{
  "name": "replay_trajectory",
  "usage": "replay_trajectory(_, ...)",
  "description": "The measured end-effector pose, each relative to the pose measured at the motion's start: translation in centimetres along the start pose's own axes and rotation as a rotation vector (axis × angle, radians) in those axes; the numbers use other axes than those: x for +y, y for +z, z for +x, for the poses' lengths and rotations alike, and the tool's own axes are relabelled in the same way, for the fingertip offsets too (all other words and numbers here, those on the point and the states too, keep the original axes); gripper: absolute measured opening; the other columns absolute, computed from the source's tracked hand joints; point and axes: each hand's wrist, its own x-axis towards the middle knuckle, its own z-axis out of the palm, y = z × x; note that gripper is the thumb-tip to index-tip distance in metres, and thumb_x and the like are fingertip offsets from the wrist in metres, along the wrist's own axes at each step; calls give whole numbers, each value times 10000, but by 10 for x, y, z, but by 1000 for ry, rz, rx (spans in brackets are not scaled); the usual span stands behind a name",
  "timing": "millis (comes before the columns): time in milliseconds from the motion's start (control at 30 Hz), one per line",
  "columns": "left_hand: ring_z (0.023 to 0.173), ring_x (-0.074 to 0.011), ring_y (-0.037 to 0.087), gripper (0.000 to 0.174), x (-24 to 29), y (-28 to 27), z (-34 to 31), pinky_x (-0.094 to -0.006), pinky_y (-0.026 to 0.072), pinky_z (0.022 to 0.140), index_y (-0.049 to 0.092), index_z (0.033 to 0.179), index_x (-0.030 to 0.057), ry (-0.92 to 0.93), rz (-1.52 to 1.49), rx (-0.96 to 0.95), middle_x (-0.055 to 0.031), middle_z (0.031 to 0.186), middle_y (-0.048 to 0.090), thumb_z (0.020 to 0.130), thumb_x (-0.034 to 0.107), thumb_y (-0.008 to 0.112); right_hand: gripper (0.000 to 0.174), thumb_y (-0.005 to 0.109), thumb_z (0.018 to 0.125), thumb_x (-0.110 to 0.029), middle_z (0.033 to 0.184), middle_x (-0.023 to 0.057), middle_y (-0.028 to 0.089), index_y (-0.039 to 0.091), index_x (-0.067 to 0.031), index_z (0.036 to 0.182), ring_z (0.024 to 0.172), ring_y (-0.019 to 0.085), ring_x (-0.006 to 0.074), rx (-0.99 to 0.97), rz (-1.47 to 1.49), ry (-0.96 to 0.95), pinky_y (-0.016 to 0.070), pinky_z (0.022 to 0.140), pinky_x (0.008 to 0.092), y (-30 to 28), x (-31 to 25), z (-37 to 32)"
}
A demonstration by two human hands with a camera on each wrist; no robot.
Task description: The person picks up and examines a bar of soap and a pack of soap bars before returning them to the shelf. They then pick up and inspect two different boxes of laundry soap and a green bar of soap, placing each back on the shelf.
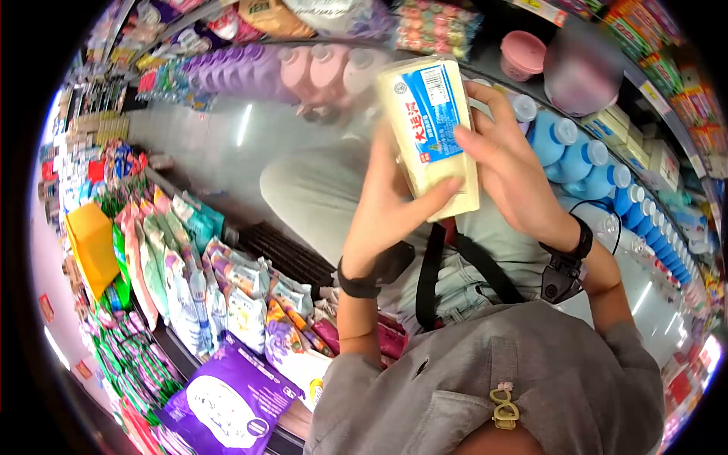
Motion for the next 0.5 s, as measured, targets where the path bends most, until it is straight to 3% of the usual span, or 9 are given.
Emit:
replay_trajectory(67,1063,-166,512,687,-5,-9,1,-310,454,871,309,1321,-16,53,156,25,-105,1146,523,764,71,701,533,546,896,-124,1142,140,484,224,-34,1310,1075,491,167,-8,-122,-75,433,867,283,6,17,0)
replay_trajectory(233,1096,-169,492,698,-6,-33,6,-297,388,942,339,1342,-57,-65,-63,-61,-116,1228,500,759,107,686,687,608,834,-2,1145,154,504,156,-48,1350,1062,512,190,37,-134,-66,464,865,307,-4,25,8)
replay_trajectory(433,1194,-198,438,759,-15,-53,28,-273,297,1008,277,1375,-83,-124,-262,-96,-149,1284,476,766,222,611,737,627,833,-67,1113,179,529,137,-109,1382,971,578,198,8,-209,-132,505,787,310,-23,25,43)
replay_trajectory(500,1107,-254,525,753,-22,-73,33,-318,405,941,332,1327,-113,-53,-306,-111,-196,1271,482,749,289,601,682,617,841,-104,1058,175,554,176,-106,1362,945,591,197,13,-178,-61,514,741,301,-24,26,49)
